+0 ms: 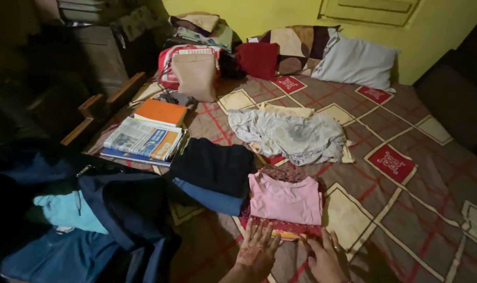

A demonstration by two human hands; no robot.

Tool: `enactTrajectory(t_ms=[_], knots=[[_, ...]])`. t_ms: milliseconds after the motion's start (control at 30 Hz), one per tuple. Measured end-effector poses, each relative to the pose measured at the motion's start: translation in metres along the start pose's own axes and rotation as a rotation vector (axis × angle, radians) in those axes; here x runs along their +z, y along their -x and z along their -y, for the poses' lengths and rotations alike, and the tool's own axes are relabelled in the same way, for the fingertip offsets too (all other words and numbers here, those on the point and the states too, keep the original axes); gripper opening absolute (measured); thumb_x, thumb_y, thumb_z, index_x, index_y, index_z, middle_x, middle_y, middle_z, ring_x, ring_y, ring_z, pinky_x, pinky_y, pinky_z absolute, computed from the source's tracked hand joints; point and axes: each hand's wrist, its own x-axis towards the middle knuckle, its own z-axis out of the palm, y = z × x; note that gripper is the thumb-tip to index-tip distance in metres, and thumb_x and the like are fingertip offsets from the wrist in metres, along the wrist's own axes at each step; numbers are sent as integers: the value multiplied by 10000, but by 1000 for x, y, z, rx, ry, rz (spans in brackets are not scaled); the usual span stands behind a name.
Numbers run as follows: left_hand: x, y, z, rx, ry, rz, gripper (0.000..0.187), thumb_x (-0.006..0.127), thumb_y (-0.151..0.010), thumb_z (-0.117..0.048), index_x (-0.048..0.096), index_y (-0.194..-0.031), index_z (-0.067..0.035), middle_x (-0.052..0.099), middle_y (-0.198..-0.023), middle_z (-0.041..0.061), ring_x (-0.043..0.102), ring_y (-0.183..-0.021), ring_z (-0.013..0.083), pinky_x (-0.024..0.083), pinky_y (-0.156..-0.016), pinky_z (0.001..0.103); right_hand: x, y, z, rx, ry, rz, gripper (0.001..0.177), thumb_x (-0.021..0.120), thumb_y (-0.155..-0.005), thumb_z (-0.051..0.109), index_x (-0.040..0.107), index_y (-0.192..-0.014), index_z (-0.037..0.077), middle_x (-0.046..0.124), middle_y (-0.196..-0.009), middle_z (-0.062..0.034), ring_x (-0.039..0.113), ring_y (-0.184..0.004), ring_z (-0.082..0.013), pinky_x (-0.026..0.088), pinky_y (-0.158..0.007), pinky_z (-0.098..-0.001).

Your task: The person packs a bag with clothes by hand, placing items into the bag and arranging them.

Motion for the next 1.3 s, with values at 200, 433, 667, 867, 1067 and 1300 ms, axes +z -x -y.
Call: enactTrajectory(t_ms=[200,433,667,867,1067,1300], knots=[[-4,-3,1,4,-46,21,652,494,-956,-281,350,-1555,-71,230,-1645,254,120,-1532,455,-64,-1175,697,-33,1,18,-43,46,9,612,787,-734,273,643,-1328,276,422,-1570,-153,389,-1410,-428,426,-1105,-473],[36,-42,34,-84,52,113,588,410,-1017,-293,354,-1557,-69,263,-1644,239,143,-1552,436,-26,-1217,656,53,-61,-17,-131,-147,-94,372,749,-794,164,700,-1159,116,683,-1233,-109,585,-1233,-339,461,-1113,-447],[89,-96,84,-85,23,49,646,462,-947,-251,335,-1545,-40,286,-1611,226,179,-1510,413,-14,-1185,653,81,-136,12,-221,-141,-46,562,785,-724,133,643,-1268,126,629,-1298,-117,563,-1250,-331,476,-1017,-431],[127,-116,109,-129,113,-47,600,500,-918,-241,459,-1486,-50,418,-1548,213,292,-1488,401,57,-1202,643,70,-169,35,-199,52,225,756,807,-746,234,514,-1440,176,534,-1486,-28,505,-1329,-258,440,-1068,-407],[144,-127,114,-129,147,-123,559,519,-934,-240,503,-1450,-27,497,-1464,219,378,-1416,398,114,-1179,657,103,-185,2,-323,56,162,776,700,-712,56,528,-1458,182,521,-1491,-43,521,-1358,-246,460,-1070,-397],[135,-138,131,-151,244,-7,428,657,-870,-175,619,-1284,-72,626,-1321,152,535,-1302,351,391,-1110,462,122,-187,-18,-110,-83,112,723,702,-677,18,592,-1381,139,518,-1474,-134,600,-1230,-322,520,-1013,-394]])
